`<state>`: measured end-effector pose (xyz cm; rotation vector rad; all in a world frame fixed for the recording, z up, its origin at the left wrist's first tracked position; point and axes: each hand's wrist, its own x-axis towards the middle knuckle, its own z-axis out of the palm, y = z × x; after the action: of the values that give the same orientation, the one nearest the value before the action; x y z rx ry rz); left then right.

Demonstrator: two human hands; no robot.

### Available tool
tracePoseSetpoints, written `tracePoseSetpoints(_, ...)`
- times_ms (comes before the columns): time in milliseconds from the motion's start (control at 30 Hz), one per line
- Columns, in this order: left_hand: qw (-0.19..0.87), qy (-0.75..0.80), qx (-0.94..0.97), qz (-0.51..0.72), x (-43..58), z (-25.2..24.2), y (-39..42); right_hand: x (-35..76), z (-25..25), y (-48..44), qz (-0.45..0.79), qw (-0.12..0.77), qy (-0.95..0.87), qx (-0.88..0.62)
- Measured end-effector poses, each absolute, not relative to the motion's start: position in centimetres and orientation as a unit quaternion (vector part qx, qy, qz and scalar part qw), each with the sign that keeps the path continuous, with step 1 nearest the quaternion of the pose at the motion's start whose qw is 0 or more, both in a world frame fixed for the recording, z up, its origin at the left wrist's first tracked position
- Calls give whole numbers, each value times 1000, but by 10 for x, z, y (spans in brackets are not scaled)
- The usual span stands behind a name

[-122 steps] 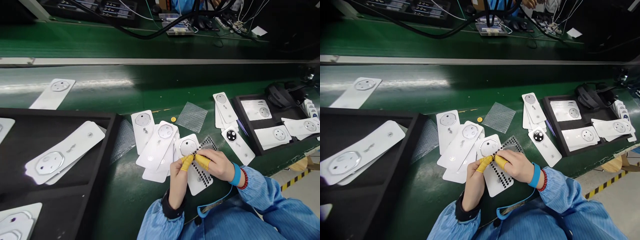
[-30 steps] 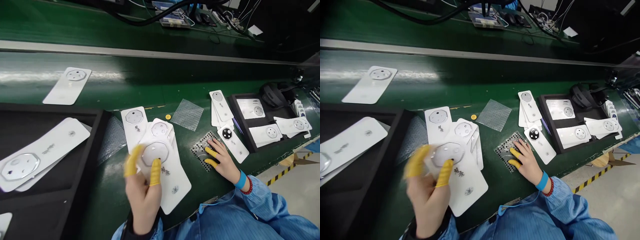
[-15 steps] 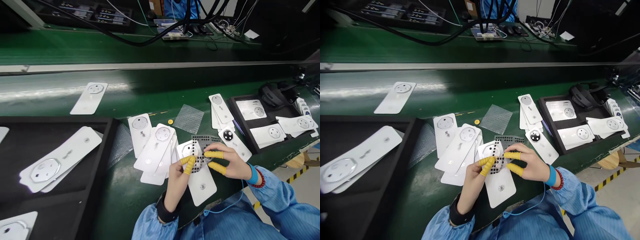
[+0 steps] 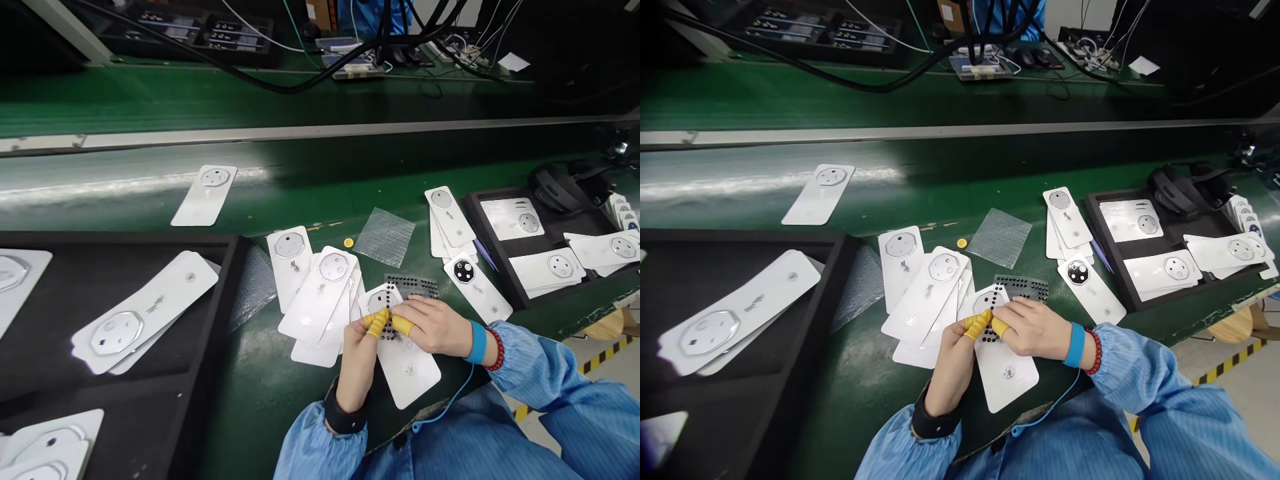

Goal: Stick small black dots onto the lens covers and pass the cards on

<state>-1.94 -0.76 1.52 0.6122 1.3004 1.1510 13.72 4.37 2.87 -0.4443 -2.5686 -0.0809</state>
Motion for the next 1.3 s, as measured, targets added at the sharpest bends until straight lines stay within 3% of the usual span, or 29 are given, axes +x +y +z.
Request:
tracePoseSetpoints(200, 563, 591, 301, 494, -26, 15, -6, 157, 10, 58, 133, 249, -927, -245)
tracePoseSetpoints(333, 491, 625, 323, 514, -36, 20, -13, 176, 3, 73, 172, 283, -889, -315)
tracePoseSetpoints(700, 465, 595, 386, 531, -27, 33, -25, 120, 64, 50, 350, 457, -737, -353)
tracePoseSetpoints(1067, 469, 566, 412, 539, -25, 39, -35, 109, 63, 39, 298, 446, -786, -309)
tracePoseSetpoints(1300, 403, 557, 469, 554, -28, 39, -42, 117, 64, 36, 129, 402, -864, -276)
